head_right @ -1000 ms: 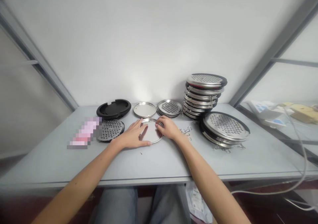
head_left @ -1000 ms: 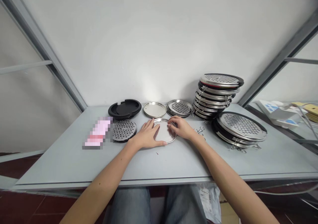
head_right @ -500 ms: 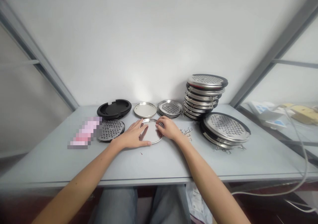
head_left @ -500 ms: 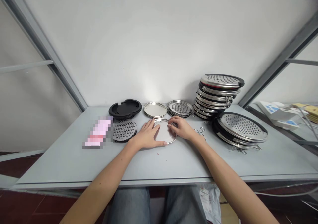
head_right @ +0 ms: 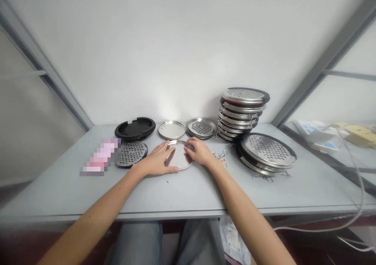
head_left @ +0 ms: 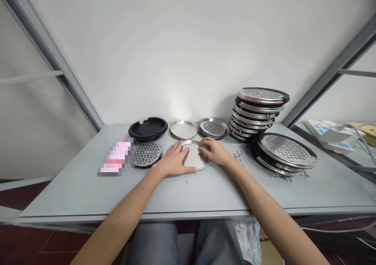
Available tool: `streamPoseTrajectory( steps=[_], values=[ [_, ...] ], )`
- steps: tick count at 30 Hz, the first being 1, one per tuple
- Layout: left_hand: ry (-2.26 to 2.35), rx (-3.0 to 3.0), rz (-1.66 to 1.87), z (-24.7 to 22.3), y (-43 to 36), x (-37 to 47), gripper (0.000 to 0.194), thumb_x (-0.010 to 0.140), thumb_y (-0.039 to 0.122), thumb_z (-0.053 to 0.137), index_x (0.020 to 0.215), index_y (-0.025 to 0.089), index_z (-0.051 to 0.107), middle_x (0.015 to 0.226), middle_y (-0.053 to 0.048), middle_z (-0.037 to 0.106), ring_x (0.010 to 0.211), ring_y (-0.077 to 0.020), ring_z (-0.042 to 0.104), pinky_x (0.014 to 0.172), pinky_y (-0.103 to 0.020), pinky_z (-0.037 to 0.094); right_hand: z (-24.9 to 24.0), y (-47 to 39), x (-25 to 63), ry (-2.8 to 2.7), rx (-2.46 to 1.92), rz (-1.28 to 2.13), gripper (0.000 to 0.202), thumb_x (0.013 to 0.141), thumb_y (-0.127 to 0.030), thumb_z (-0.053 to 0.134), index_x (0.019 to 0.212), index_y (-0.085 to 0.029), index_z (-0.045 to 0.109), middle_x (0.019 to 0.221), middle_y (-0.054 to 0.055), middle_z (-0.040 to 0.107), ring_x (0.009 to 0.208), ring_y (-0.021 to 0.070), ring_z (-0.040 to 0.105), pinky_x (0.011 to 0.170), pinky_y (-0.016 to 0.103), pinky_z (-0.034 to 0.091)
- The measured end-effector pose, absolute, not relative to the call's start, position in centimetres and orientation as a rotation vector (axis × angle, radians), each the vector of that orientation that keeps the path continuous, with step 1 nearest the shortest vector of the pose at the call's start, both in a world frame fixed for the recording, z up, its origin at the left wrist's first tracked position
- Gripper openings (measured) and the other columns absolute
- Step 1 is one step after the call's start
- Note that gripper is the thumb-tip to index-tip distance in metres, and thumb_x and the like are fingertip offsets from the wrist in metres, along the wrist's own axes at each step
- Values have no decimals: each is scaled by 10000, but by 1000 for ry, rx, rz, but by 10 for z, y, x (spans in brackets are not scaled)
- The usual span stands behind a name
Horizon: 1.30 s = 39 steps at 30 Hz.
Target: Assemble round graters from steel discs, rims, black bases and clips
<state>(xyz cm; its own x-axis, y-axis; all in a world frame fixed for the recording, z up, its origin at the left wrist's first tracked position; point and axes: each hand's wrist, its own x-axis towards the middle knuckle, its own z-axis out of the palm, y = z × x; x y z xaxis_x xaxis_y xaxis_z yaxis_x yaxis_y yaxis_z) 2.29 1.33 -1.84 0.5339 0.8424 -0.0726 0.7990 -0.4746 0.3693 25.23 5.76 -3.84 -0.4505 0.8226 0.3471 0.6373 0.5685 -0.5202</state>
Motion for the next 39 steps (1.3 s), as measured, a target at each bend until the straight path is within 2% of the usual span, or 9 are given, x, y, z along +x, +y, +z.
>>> streamPoseTrajectory(
  steps=[39],
  values=[
    [1351, 2407, 155, -16, 12, 23, 975, 708, 821, 475, 1435, 189, 329, 1591, -165, 26, 1459, -356, 28, 1147, -474, 144, -42, 59, 254, -2232, -1146, 407, 176, 865, -267, 554, 926, -169, 687, 1048, 108, 630, 938, 219, 615, 892, 364, 473]
  ],
)
